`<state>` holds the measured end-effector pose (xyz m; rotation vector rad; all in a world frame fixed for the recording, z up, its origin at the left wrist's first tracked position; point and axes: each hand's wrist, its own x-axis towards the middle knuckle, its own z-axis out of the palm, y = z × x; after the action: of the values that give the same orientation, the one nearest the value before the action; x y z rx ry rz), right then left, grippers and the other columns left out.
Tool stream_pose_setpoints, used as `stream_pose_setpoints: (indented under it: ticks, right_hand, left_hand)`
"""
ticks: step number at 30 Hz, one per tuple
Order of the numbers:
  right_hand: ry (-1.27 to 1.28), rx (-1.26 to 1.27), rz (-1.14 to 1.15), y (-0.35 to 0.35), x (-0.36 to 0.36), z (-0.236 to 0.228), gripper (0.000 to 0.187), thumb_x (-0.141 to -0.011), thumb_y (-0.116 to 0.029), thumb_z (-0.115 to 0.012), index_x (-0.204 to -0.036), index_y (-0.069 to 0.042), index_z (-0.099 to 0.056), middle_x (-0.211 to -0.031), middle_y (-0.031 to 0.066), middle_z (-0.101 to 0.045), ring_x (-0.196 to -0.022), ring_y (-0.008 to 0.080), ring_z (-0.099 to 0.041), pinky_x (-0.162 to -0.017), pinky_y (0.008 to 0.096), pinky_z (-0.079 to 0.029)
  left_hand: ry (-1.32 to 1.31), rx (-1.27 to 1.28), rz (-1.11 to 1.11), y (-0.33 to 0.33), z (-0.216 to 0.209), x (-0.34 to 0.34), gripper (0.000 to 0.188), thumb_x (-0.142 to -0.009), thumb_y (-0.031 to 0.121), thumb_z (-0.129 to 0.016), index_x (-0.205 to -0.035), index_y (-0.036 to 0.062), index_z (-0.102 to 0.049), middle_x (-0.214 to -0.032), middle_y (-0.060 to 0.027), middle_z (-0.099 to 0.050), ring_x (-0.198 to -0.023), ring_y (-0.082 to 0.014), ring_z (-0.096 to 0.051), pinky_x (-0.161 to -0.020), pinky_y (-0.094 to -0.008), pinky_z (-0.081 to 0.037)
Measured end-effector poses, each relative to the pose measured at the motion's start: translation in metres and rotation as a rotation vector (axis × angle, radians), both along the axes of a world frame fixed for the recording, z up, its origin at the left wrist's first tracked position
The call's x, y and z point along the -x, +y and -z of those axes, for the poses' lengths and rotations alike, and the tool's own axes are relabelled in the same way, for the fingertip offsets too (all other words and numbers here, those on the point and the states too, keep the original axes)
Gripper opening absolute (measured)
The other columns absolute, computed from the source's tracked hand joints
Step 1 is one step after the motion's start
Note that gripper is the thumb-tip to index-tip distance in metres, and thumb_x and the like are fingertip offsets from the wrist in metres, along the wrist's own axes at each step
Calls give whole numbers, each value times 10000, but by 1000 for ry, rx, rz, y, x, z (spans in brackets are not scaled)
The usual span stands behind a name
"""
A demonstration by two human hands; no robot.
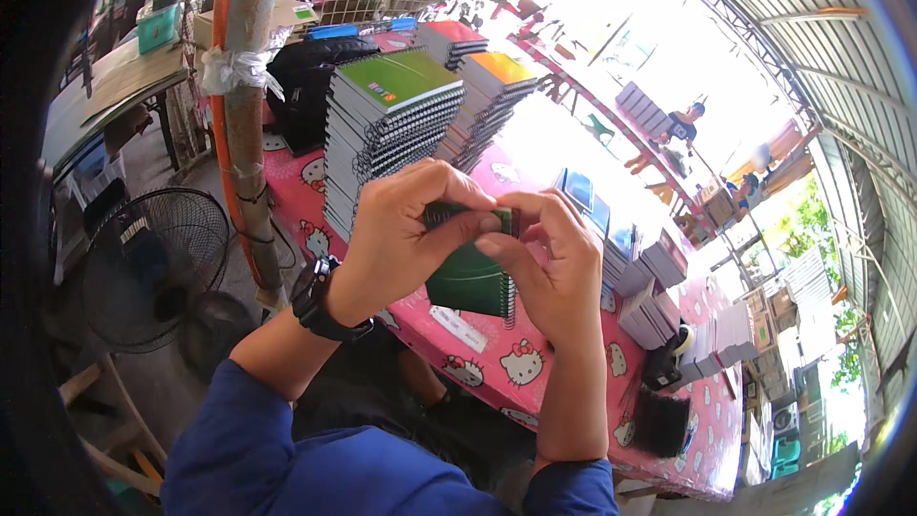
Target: The person organizes stacks of notebooks on a table by aligning their edges, grouping them by color, and placing them into neat piles.
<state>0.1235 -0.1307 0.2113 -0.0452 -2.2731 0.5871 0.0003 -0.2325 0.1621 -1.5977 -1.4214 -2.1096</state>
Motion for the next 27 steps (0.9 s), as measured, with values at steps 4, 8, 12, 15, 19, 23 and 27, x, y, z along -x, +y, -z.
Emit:
stream_pose_setpoints:
  ticks: [4, 8, 12, 15, 19, 23, 27]
  right_hand:
    - [240, 324, -67, 6, 31, -18, 154, -881, -108, -614, -972, 17, -622, -860, 4, -607, -754, 52, -525, -668, 207, -436]
    - [518, 439, -240, 24, 80, -42, 168, -888, -130, -606, -989, 4, -607, -854, 13, -606, -692, 42, -510, -614, 191, -409]
    - [449, 189, -47, 64, 153, -38, 183, -855, -196, -593, -872, -15, -610, -641, 41, -590, -536, 97, -498, -507, 285, -431]
    - [252, 19, 148, 90, 206, 4, 147, -794, -165, -604, -837, -28, -635, -679, 134, -627, -654, 269, -621, -614, 354, -470]
    - [320, 295, -24, 91, 222, 36, 204, -860, -183, -540, -863, 1, -628, -755, 115, -621, -683, 190, -560, -674, 289, -437]
    - [402, 707, -216, 75, 228, 49, 266, -921, -207, -476, -894, 5, -634, -716, 13, -570, -687, 78, -503, -662, 238, -406]
    - [328, 618, -93, 70, 221, 49, 322, -951, -271, -446, -953, -2, -622, -823, 55, -638, -741, 99, -531, -705, 224, -411]
  left_hand:
    - [131, -185, -390, 5, 0, 10, 505, -782, 75, -700, -1226, 52, -460, -1141, -123, -599, -1055, -217, -569, -920, -354, -426]
    - [-422, -112, 157, -10, 0, 17, 529, -878, 159, -629, -1314, 16, -365, -893, -21, -607, -739, -35, -526, -594, -171, -393]
    - [-239, -84, -457, -18, -47, 88, 241, -830, 211, -666, -997, 39, -649, -750, 41, -603, -601, -13, -460, -523, -159, -360]
    - [164, 282, -807, -6, -23, 153, 256, -827, 238, -676, -970, 28, -647, -781, 23, -617, -667, -51, -500, -613, -213, -403]
    - [-207, -12, -598, 9, 2, 160, 326, -910, 301, -577, -975, -8, -660, -922, -61, -659, -870, -111, -572, -799, -237, -434]
    - [-423, -116, -350, 24, 10, 155, 480, -980, 371, -399, -1054, -41, -634, -1000, -101, -664, -886, -128, -599, -812, -240, -452]
    - [-499, -148, -300, 28, 12, 158, 538, -993, 395, -340, -1095, -60, -607, -999, -136, -663, -832, -139, -620, -765, -241, -486]
